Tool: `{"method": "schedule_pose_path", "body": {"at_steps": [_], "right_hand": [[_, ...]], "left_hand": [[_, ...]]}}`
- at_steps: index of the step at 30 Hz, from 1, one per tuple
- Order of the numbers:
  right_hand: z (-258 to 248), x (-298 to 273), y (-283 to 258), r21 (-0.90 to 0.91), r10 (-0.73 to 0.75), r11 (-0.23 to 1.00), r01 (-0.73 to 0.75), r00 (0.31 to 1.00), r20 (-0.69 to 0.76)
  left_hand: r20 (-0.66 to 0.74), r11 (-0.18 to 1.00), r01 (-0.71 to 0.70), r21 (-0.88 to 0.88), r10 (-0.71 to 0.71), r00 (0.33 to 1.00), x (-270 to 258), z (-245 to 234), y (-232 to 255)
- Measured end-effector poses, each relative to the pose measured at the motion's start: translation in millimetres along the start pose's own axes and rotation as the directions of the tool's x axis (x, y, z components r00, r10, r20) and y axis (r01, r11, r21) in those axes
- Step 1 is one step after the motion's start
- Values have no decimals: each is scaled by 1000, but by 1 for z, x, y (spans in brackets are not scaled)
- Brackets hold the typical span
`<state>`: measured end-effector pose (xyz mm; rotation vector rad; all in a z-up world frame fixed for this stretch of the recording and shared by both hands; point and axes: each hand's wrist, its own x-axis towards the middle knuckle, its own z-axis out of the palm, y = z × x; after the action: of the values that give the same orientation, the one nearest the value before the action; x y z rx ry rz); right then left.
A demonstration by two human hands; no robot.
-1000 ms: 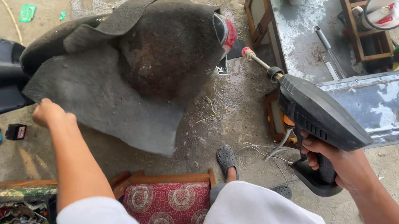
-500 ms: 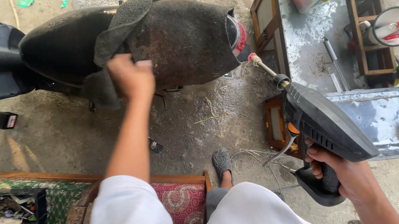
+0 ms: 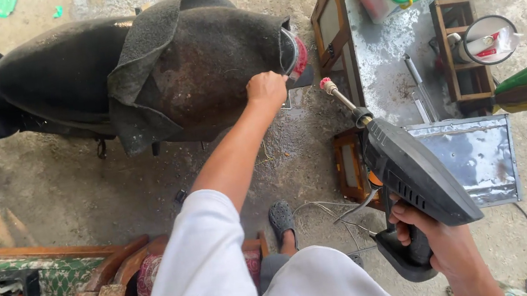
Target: Cleaning a motorcycle using a pressure washer and a cloth.
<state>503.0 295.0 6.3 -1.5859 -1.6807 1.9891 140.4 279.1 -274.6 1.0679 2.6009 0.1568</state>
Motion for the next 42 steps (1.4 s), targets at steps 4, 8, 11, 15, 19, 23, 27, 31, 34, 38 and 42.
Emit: {"method": "schedule_pose_path", "body": {"at_steps": [4,8,11,15,19,23,27,31,34,38,42], "right_hand": [[-1,-1,1,-6,31,999,-32,999,-32],[-4,-3,0,-22,27,999,-29,997,-70],[-3,-3,-3,-4,29,1000,-29,996,-80],[-5,-5,-8,-3,36,999,-37,992,-123],[-1,-3,-9,17,7,1000,-6,999,-47],[16,9,-12,20,-9,1000,8,998,68],[36,25,-16,42,-7,999,1,991,132],[50,44,-22,-15,10,1000,-8,992,126],[54,53,-24,-39,-7,999,12,991,131],[53,58,-25,-53,-1,999,8,992,124],[59,53,-31,-66,-11,998,21,989,149]], "left_hand": [[-107,967,-65,-247,40,993,-3,-34,-9],[-221,836,-20,-548,-122,968,17,-83,24],[-133,742,96,-664,-243,961,61,-92,62],[32,729,134,-671,-152,988,59,-96,54],[-401,932,298,-207,-358,843,39,-68,-31],[-347,902,349,-255,-422,837,14,-27,-146],[-80,629,443,-639,-627,775,-27,-50,-186],[138,-91,109,-990,-797,588,-56,19,-288],[342,-352,96,-931,-749,568,-86,68,-345],[189,281,641,-714,-804,564,-150,-101,-229],[-174,680,533,-504,-684,708,-111,-50,-266]]}}
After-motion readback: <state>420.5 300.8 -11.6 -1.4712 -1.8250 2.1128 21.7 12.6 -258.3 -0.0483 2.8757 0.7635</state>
